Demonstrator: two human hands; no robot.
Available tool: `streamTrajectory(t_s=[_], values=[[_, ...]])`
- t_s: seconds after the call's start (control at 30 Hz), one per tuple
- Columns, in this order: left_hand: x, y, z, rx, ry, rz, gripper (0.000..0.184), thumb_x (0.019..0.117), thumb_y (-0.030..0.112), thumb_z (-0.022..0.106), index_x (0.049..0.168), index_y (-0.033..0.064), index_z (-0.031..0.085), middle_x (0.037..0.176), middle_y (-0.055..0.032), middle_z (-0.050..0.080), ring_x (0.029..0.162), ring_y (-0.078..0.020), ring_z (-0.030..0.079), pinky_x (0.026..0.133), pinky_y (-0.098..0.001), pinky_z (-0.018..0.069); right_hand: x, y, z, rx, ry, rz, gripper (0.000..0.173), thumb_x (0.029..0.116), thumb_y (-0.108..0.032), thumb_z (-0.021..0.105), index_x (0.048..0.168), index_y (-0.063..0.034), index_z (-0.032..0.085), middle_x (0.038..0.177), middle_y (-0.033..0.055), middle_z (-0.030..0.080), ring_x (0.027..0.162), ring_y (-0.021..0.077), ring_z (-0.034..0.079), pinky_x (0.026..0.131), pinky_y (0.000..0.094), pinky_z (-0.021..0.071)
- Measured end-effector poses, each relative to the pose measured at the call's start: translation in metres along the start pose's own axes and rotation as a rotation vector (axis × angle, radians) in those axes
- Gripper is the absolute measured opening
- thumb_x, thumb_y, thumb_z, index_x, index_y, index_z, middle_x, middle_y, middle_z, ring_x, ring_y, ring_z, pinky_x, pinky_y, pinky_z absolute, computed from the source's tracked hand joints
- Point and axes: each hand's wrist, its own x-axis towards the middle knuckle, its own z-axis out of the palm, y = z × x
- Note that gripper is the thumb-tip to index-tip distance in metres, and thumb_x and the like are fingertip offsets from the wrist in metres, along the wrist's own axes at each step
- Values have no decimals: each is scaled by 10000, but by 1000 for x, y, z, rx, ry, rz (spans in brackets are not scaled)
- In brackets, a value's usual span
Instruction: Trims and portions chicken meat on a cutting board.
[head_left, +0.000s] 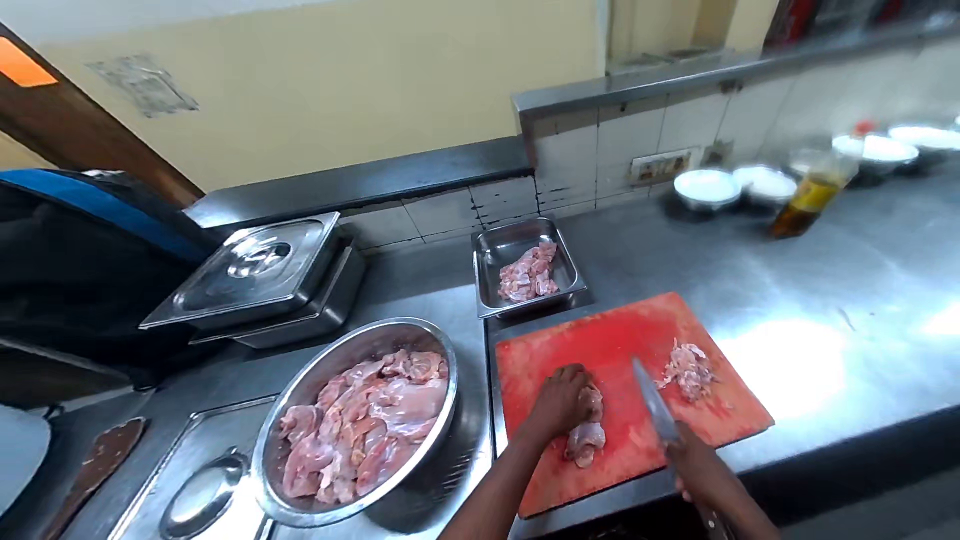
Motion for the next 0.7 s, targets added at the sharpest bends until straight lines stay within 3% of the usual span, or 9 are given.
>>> streamTrajectory(t_s=[0.1,0.17,0.27,0.4,0.47,0.57,0.63,0.7], values=[[20,7,-4,132,-155,47,512,953,311,713,1339,-8,608,1482,-219,499,1403,-420,434,1123,-618,368,-8,8,-24,192,96,-45,456,1098,-241,485,1516,-109,360,954,153,636,593,209,639,566,385,576],[18,16,-14,111,-252,91,471,1017,258,629,1353,-64,556,1385,-272,554,1332,-443,509,1106,-601,414,-22,19,-26,258,47,-71,473,1098,-243,490,1529,-113,345,926,134,628,572,191,625,558,369,576],[6,41,-43,-52,-267,120,394,1083,239,513,1358,-43,508,1159,-277,660,1116,-423,655,990,-604,497,-29,41,-20,318,-35,-100,452,1084,-226,514,1492,-84,379,876,115,622,564,178,609,547,354,564],[-9,59,-62,-329,-100,63,349,1084,258,513,1313,-5,526,1030,-183,679,934,-284,698,899,-489,565,-31,54,-15,394,-4,-99,484,1077,-209,520,1520,-91,368,872,106,630,555,167,605,529,343,558],[-11,54,-47,-578,49,-17,329,1079,217,530,1315,-9,494,998,-146,698,891,-223,728,874,-425,605,-32,51,-19,425,26,-90,443,1083,-199,513,1492,-87,385,849,104,622,542,168,601,524,336,559],[-23,39,-1,-935,260,-231,368,1068,162,545,1362,-32,440,1023,-181,703,864,-227,729,811,-400,615,-32,41,-26,426,55,-102,384,1089,-193,499,1446,-81,411,825,99,615,532,169,600,513,329,559],[-41,19,30,-891,270,-375,438,1075,217,538,1415,-35,425,1090,-200,702,918,-256,730,842,-429,609,-31,35,-25,370,60,-115,389,1092,-220,493,1444,-81,403,832,101,619,542,175,614,528,339,569],[-57,4,37,-656,298,-466,457,1082,284,529,1423,-11,457,1046,-172,731,912,-272,748,854,-460,614,-32,25,-16,267,31,-113,444,1095,-266,487,1489,-93,376,872,115,625,586,193,633,575,367,579]])
